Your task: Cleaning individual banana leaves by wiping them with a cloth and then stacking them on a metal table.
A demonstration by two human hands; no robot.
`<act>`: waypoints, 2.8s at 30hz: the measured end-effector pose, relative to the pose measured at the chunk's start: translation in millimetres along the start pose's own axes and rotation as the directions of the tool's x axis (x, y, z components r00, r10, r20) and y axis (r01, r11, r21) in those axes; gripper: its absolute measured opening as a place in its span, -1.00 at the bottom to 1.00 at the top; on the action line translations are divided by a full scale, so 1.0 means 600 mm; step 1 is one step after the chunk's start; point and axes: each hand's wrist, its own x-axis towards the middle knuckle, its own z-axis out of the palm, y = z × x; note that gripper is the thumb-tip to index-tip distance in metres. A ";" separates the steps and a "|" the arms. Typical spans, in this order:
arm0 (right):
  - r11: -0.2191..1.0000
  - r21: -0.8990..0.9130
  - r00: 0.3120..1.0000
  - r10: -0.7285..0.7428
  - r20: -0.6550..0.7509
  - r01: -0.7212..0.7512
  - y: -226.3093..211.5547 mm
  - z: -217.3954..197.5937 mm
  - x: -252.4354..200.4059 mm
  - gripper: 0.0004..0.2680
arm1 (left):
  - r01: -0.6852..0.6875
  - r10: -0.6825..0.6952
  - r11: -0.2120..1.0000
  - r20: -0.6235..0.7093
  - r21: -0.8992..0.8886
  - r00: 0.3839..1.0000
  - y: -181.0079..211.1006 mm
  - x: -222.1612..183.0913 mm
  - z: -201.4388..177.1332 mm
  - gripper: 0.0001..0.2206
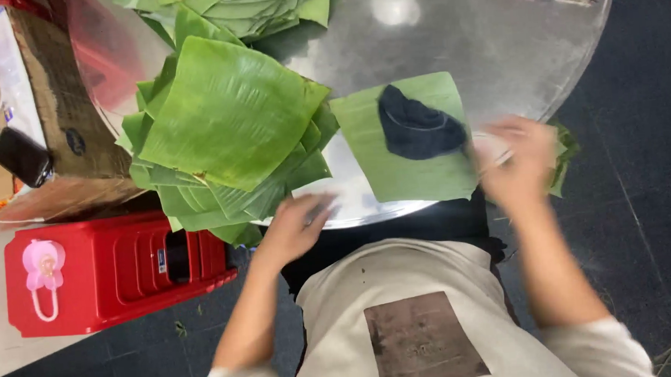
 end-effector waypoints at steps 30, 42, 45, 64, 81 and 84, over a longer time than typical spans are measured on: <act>0.946 -0.324 0.890 0.130 0.437 0.021 -0.079 0.297 0.033 -0.68 | 0.246 -0.380 0.737 0.086 0.630 0.921 0.035 0.192 0.055 0.08; 0.983 -0.183 0.894 0.092 0.439 -0.011 -0.172 0.265 -0.046 -0.58 | 0.277 -0.490 0.676 0.135 0.683 0.861 0.011 0.198 0.085 0.24; 0.928 -0.368 0.920 0.195 0.341 -0.060 -0.086 0.201 -0.074 -0.64 | 0.271 -0.483 0.710 0.170 0.650 0.859 0.038 0.200 0.067 0.26; 0.922 -0.353 0.973 0.208 0.101 -0.160 0.041 0.122 -0.072 -0.65 | 0.240 -0.480 0.670 0.164 0.702 0.862 0.057 0.188 0.091 0.21; 0.870 0.273 0.849 0.473 -0.234 -0.410 0.202 0.080 -0.075 -0.75 | -0.643 0.823 0.500 -0.085 0.580 0.562 -0.066 0.157 0.170 -0.90; 0.754 0.389 0.777 0.615 -0.137 -0.529 0.204 0.051 -0.072 -0.75 | -0.604 0.716 0.668 -0.156 0.434 0.680 0.025 0.188 0.109 -0.60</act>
